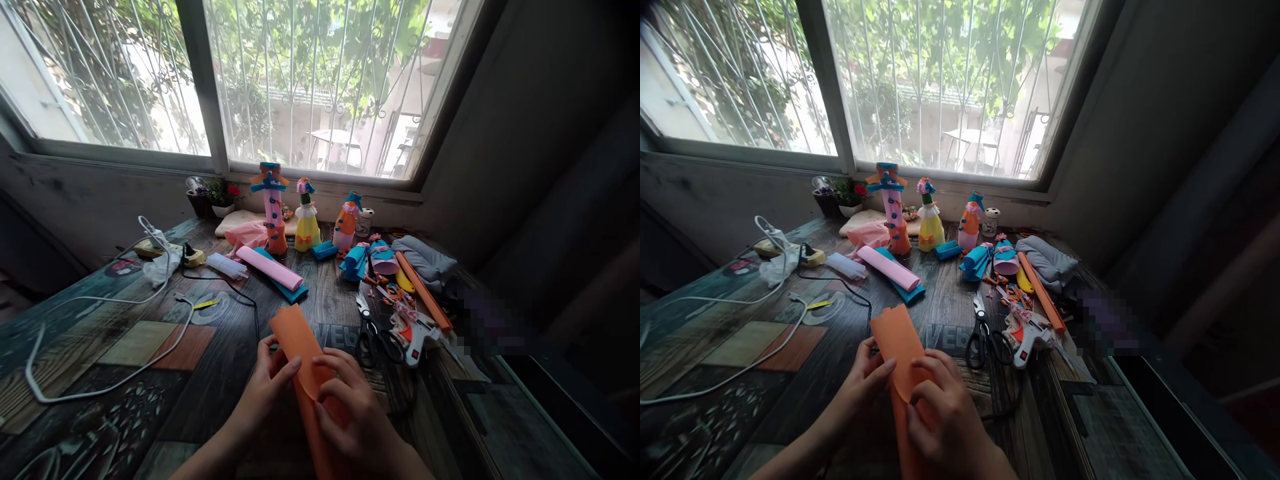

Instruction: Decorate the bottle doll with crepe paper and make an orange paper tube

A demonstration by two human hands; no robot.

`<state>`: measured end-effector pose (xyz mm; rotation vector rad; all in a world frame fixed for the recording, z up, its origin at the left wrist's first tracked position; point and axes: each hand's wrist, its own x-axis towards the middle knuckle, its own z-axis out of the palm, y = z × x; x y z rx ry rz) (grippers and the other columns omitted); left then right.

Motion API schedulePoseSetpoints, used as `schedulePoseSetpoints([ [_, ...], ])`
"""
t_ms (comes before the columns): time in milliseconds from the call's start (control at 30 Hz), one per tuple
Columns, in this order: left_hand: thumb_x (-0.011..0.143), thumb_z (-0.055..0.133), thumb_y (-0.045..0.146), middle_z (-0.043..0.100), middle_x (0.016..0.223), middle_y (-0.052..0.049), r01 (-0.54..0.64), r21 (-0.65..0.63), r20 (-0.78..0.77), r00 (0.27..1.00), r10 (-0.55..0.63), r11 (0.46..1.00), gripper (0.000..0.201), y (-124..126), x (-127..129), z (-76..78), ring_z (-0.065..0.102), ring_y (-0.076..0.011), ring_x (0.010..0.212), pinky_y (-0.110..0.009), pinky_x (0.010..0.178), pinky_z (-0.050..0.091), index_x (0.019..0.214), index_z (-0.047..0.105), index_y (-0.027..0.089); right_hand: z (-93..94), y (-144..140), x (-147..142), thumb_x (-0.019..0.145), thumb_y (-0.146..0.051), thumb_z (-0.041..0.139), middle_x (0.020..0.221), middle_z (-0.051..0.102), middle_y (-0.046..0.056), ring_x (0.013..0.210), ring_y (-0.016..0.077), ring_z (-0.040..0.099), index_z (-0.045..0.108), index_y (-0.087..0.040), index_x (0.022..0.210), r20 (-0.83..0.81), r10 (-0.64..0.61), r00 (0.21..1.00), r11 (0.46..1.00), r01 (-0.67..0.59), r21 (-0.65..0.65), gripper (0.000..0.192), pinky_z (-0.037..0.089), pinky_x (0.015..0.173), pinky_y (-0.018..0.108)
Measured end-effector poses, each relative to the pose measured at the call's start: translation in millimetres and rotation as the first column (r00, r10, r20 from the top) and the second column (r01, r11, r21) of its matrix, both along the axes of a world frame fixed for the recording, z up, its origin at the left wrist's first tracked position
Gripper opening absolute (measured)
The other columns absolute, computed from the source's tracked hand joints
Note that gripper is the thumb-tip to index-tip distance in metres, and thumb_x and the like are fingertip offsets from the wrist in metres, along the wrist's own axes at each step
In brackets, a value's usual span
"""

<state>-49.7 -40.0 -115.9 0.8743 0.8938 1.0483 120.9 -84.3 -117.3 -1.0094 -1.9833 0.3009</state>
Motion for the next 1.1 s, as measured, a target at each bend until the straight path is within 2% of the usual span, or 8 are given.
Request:
schedulePoseSetpoints([
  [200,0.078,0.066,0.039,0.063,0.086,0.002,-0.051,0.121,-0.094,0.994,0.062,0.991,0.045,8,-8,-6.2,0.057,-0.0115,0.064,-0.021,0.058,0.044,0.103,0.031,0.025,-2.6,1,0,0.075,-0.003,0.054,0.105,0.063,0.010,0.109,0.0231,0.055,0.056,-0.020,0.081,-0.043,-0.089,0.995,0.995,0.091,0.039,0.017,0.046,0.093,0.036],
  [300,0.074,0.068,0.036,0.063,0.091,0.001,-0.101,0.117,-0.084,0.990,0.111,0.988,0.054,12,-9,-3.9,0.057,-0.0107,0.061,-0.021,0.054,0.044,0.109,0.029,0.026,-1.0,2,2,0.083,-0.012,0.051,0.101,0.065,0.009,0.099,0.0211,0.061,0.056,-0.020,0.080,-0.258,-0.166,0.952,0.974,0.116,-0.197,0.010,0.048,0.087,0.033],
  [433,0.067,0.073,0.036,0.057,0.112,-0.007,-0.126,0.035,-0.041,0.991,0.127,0.991,0.072,12,-8,4.7,0.063,-0.0234,0.093,-0.032,0.068,0.053,0.122,0.027,0.029,6.0,2,6,0.088,-0.034,0.053,0.104,0.065,0.007,0.096,0.0198,0.062,0.057,-0.021,0.084,-0.591,-0.306,0.747,0.821,-0.106,-0.561,0.015,0.049,0.081,0.028],
  [567,0.062,0.079,0.030,0.044,0.131,-0.014,-0.029,0.083,-0.111,0.993,0.038,0.996,0.092,6,-5,4.4,0.061,-0.0284,0.103,-0.039,0.082,0.052,0.130,0.018,0.030,10.7,1,6,0.081,-0.045,0.063,0.079,0.061,-0.002,0.073,0.0144,0.059,0.054,-0.022,0.081,-0.734,-0.429,0.527,0.704,-0.315,-0.637,0.025,0.047,0.065,0.023],
  [667,0.063,0.078,0.025,0.046,0.131,-0.016,0.039,0.088,-0.125,0.992,-0.028,0.995,0.101,2,-4,3.1,0.062,-0.0293,0.102,-0.042,0.087,0.050,0.135,0.008,0.030,9.5,4,8,0.076,-0.052,0.065,0.071,0.058,-0.003,0.065,0.0132,0.055,0.052,-0.022,0.082,-0.731,-0.503,0.461,0.657,-0.346,-0.670,0.033,0.045,0.059,0.023],
  [867,0.064,0.067,0.019,0.065,0.110,-0.007,-0.031,0.026,-0.047,0.998,0.032,0.999,0.097,9,-11,14.0,0.067,-0.0231,0.077,-0.034,0.065,0.053,0.139,0.007,0.034,3.8,16,28,0.075,-0.046,0.065,0.068,0.061,-0.003,0.056,0.0129,0.049,0.052,-0.023,0.096,-0.584,-0.566,0.582,0.744,0.054,-0.667,0.034,0.038,0.051,0.021],
  [1000,0.062,0.061,0.019,0.069,0.095,-0.005,0.007,0.023,-0.234,0.972,-0.001,1.000,0.042,22,-23,17.9,0.061,-0.0186,0.073,-0.024,0.061,0.046,0.103,0.067,0.017,8.8,21,47,0.074,-0.030,0.061,0.076,0.068,0.003,0.076,0.0192,0.059,0.070,-0.018,0.078,-0.489,-0.438,0.754,0.791,0.065,-0.608,0.015,0.045,0.069,0.027],
  [1100,0.059,0.056,0.018,0.072,0.082,-0.006,0.014,-0.011,-0.272,0.962,-0.016,1.000,0.024,28,-29,20.8,0.059,-0.0194,0.073,-0.023,0.059,0.043,0.073,0.075,0.013,14.5,21,57,0.070,-0.025,0.059,0.077,0.072,0.004,0.078,0.0215,0.062,0.074,-0.018,0.071,-0.515,-0.407,0.755,0.772,-0.018,-0.636,0.017,0.048,0.072,0.030],
])
